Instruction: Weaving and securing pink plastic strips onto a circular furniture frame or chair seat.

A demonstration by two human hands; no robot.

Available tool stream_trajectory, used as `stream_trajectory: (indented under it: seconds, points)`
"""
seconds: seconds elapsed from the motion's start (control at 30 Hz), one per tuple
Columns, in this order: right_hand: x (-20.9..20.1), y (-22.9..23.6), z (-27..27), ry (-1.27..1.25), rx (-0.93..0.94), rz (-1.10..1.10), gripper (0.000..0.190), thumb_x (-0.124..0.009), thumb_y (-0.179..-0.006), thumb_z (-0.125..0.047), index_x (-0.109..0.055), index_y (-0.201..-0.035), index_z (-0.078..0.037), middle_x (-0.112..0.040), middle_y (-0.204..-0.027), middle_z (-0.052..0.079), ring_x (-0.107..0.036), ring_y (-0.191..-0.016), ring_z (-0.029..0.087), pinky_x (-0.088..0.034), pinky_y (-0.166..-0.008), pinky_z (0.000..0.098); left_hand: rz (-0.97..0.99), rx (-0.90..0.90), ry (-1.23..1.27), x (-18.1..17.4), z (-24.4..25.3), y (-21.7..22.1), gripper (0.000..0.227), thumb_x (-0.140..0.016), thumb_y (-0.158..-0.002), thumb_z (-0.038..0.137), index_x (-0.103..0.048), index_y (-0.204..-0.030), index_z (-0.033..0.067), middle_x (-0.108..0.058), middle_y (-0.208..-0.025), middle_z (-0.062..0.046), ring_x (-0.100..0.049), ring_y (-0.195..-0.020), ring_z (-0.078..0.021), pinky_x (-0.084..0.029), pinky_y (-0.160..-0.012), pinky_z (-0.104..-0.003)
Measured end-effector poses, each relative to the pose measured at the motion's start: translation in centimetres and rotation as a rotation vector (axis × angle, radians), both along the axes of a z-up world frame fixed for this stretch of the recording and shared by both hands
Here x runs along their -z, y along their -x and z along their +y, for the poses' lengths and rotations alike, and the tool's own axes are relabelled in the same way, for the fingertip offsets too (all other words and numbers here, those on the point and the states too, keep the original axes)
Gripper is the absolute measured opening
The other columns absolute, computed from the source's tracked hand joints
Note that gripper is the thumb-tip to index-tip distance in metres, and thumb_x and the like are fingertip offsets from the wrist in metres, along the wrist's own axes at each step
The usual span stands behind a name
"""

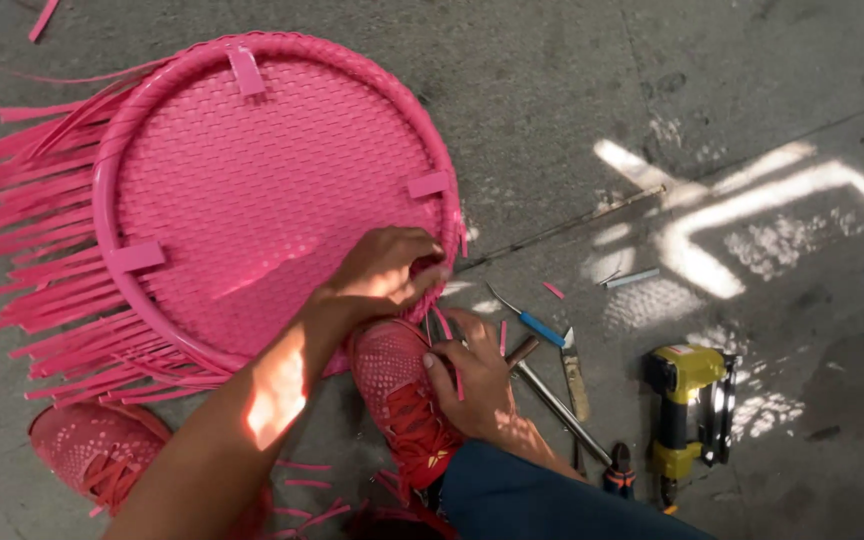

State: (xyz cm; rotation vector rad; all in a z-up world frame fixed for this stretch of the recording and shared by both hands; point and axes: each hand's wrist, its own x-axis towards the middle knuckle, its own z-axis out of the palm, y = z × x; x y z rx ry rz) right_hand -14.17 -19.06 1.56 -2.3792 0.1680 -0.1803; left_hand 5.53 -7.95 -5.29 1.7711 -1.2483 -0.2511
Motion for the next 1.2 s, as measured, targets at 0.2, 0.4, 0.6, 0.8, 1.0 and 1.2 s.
stream_trajectory:
  seconds: [0.2, 0.4, 0.6, 0.8, 1.0, 1.2]
  points:
    - [1.0, 0.7, -0.3, -0.094, -0.024, 0.084, 0.015, -0.073, -0.090, -0.011, -0.070, -0.100, 0.000, -0.059, -0.134, 0.023, -0.058, -0.122, 0.041, -0.048, -0.102, 0.0471, 0.293, -0.117, -0.512, -2.0, -2.5, 0.4, 0.023, -0.076, -0.088, 0.031, -0.077, -0.097, 0.0095, -0.077, -0.095, -0.013, -0.075, -0.078, -0.0315, -0.057, -0.075, -0.045]
    - [1.3, 1.8, -0.4, -0.115, -0.011, 0.153, 0.018, -0.072, -0.092, -0.014, -0.069, -0.106, -0.002, -0.060, -0.133, 0.023, -0.057, -0.126, 0.042, -0.048, -0.104, 0.0464, 0.440, -0.314, -0.347, -0.7, -1.9, 0.7, 0.017, -0.081, -0.081, 0.023, -0.080, -0.091, 0.0093, -0.077, -0.089, -0.015, -0.074, -0.079, -0.0327, -0.056, -0.076, -0.042]
    - [0.7, 2.9, -1.6, -0.152, -0.032, 0.250, 0.021, -0.074, -0.090, -0.017, -0.071, -0.106, -0.003, -0.059, -0.133, 0.025, -0.060, -0.123, 0.044, -0.049, -0.101, 0.0449, 0.426, -0.459, -0.169, -0.2, -1.8, 2.6, 0.015, -0.079, -0.080, 0.018, -0.078, -0.088, 0.0066, -0.075, -0.092, -0.010, -0.071, -0.083, -0.0303, -0.056, -0.076, -0.041]
    - [-0.7, 3.9, -4.7, -0.234, -0.112, 0.249, 0.026, -0.074, -0.088, -0.019, -0.072, -0.109, -0.004, -0.064, -0.129, 0.023, -0.069, -0.115, 0.037, -0.055, -0.094, 0.0409, 0.170, -0.577, -0.195, -0.5, -1.1, 3.0, 0.012, -0.081, -0.075, 0.022, -0.079, -0.082, 0.0125, -0.066, -0.098, -0.002, -0.058, -0.098, -0.0270, -0.045, -0.084, -0.044]
    - [-5.3, 6.4, -9.0, -0.281, 0.287, 0.410, 0.026, -0.070, -0.089, -0.011, -0.069, -0.113, -0.002, -0.073, -0.114, 0.014, -0.070, -0.096, 0.020, -0.057, -0.082, 0.0310, 0.185, -0.587, -0.303, 0.6, -1.3, 2.8, 0.012, -0.083, -0.075, 0.030, -0.080, -0.080, 0.0187, -0.065, -0.095, 0.000, -0.054, -0.102, -0.0248, -0.037, -0.089, -0.046]
    - [3.8, 4.5, -15.0, -0.769, 0.159, 0.255, 0.022, -0.064, -0.103, -0.011, -0.063, -0.118, 0.006, -0.071, -0.100, 0.007, -0.065, -0.088, 0.011, -0.055, -0.080, 0.0285, 0.195, -0.657, -0.332, 0.9, -2.0, 2.9, 0.011, -0.084, -0.073, 0.030, -0.081, -0.079, 0.0214, -0.066, -0.096, 0.001, -0.055, -0.104, -0.0239, -0.037, -0.092, -0.046]
